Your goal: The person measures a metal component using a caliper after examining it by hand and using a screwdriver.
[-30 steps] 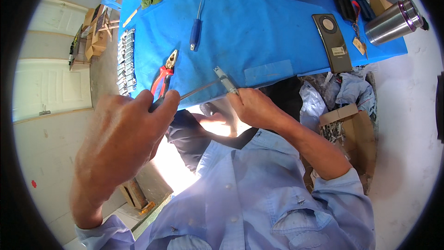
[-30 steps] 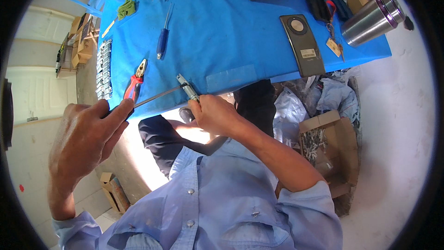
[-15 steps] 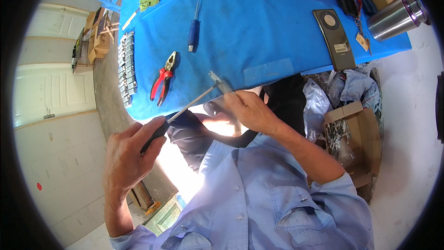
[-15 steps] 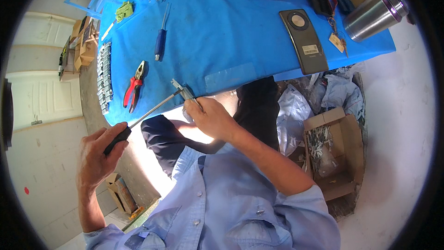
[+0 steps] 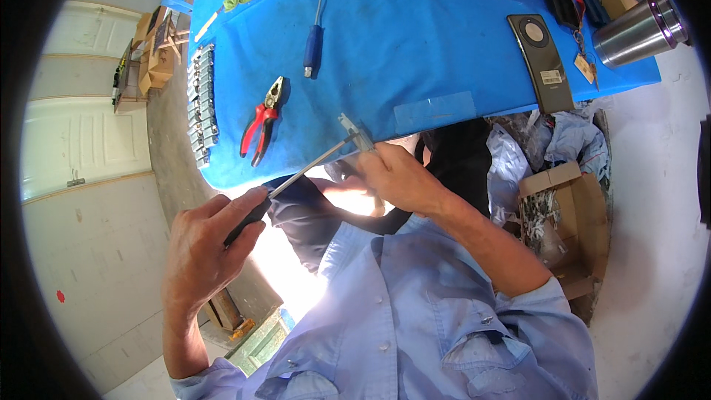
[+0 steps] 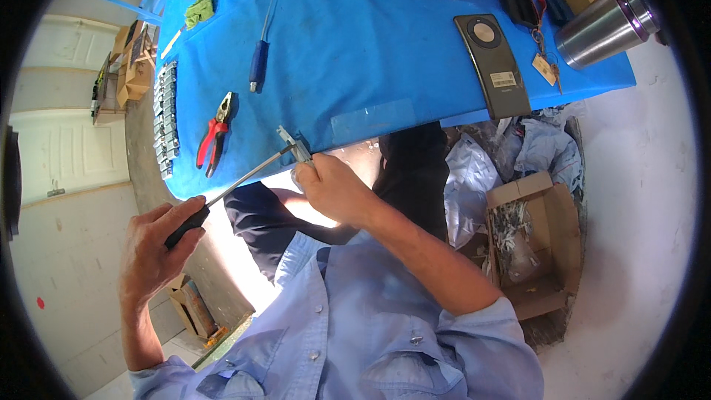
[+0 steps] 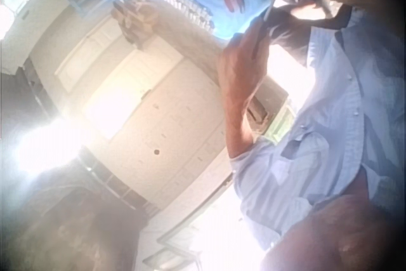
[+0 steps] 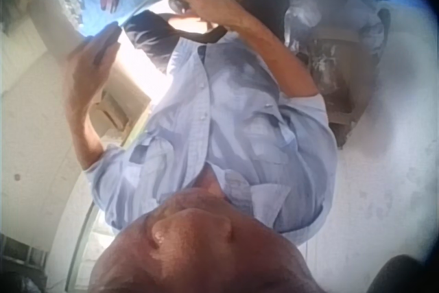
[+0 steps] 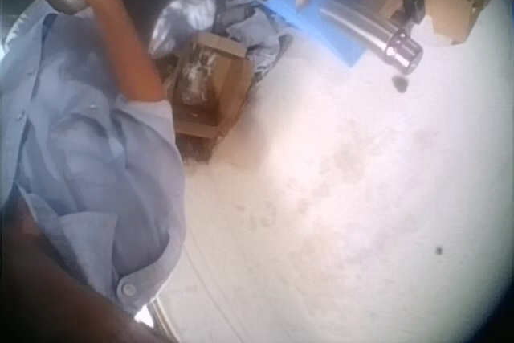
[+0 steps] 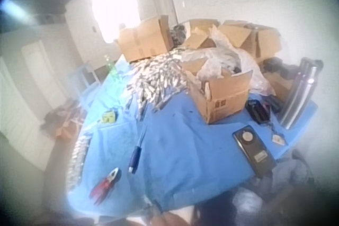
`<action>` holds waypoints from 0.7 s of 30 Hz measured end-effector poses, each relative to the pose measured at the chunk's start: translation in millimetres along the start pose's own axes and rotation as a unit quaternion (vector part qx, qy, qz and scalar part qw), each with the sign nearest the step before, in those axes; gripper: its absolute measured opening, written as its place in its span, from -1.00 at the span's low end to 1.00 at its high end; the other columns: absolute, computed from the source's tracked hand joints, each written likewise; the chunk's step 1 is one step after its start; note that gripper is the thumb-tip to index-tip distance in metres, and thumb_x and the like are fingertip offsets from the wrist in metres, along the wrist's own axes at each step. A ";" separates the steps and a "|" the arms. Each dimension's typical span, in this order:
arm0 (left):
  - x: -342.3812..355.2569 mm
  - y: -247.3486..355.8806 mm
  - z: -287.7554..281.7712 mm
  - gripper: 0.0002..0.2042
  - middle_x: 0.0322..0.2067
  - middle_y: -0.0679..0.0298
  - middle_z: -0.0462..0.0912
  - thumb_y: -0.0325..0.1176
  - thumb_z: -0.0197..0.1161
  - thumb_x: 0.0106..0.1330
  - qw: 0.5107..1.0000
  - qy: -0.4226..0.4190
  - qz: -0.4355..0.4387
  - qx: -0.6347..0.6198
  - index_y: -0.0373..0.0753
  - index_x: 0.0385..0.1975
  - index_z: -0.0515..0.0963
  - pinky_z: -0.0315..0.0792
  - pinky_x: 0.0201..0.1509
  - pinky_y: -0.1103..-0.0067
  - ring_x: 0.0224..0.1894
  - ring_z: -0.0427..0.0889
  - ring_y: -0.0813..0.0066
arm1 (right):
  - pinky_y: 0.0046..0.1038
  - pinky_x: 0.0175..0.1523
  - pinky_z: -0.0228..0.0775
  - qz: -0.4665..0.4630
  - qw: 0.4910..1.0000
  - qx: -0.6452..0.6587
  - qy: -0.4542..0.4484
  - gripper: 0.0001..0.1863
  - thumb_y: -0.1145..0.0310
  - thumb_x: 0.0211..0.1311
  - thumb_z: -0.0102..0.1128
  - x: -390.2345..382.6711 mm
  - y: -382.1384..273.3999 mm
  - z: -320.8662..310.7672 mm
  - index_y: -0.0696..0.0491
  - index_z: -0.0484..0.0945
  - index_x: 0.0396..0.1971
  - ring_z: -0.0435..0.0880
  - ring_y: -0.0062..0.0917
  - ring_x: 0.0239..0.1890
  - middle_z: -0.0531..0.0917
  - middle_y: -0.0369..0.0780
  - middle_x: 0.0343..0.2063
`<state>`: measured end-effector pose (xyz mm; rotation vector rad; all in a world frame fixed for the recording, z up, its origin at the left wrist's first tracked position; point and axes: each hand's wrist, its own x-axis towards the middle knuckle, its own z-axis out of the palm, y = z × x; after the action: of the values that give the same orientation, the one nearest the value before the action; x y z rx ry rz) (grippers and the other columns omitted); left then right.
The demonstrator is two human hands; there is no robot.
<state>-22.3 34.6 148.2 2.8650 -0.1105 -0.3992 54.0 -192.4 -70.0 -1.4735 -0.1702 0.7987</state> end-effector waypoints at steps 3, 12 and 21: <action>2.9 7.2 -7.2 -0.66 -0.43 0.11 0.71 -0.44 0.44 0.28 1.000 -0.004 -0.002 -0.001 -0.20 0.08 0.72 0.55 -0.38 0.31 -0.49 0.71 0.11 | -0.03 -0.17 0.46 -0.052 0.994 -0.080 0.046 -0.59 0.18 0.53 0.07 0.8 9.6 3.3 0.30 0.53 -0.29 0.65 0.07 -0.34 0.62 0.18 -0.47; -4.7 13.2 -2.1 -0.66 -0.46 0.11 0.70 -0.43 0.44 0.29 1.000 -0.004 -0.030 -0.004 -0.19 0.07 0.71 0.53 -0.41 0.31 -0.50 0.70 0.07 | 0.11 -0.18 0.44 -0.056 0.992 -0.084 0.072 -0.62 0.20 0.53 0.07 -4.6 3.9 8.9 0.26 0.50 -0.36 0.65 0.24 -0.29 0.65 0.24 -0.41; 22.5 10.3 -31.5 -0.68 -0.49 0.11 0.67 -0.42 0.43 0.30 0.997 -0.048 0.040 0.052 -0.17 0.06 0.69 0.51 -0.41 0.25 -0.49 0.68 0.02 | 0.13 -0.23 0.48 -0.141 0.941 -0.296 0.081 -0.63 0.21 0.56 0.06 -2.8 18.3 9.6 0.24 0.50 -0.35 0.68 0.18 -0.42 0.66 0.19 -0.52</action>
<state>7.7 29.5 174.3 2.9319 -0.2713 -0.5284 39.7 -188.0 -84.5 -2.0153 -0.5191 0.3983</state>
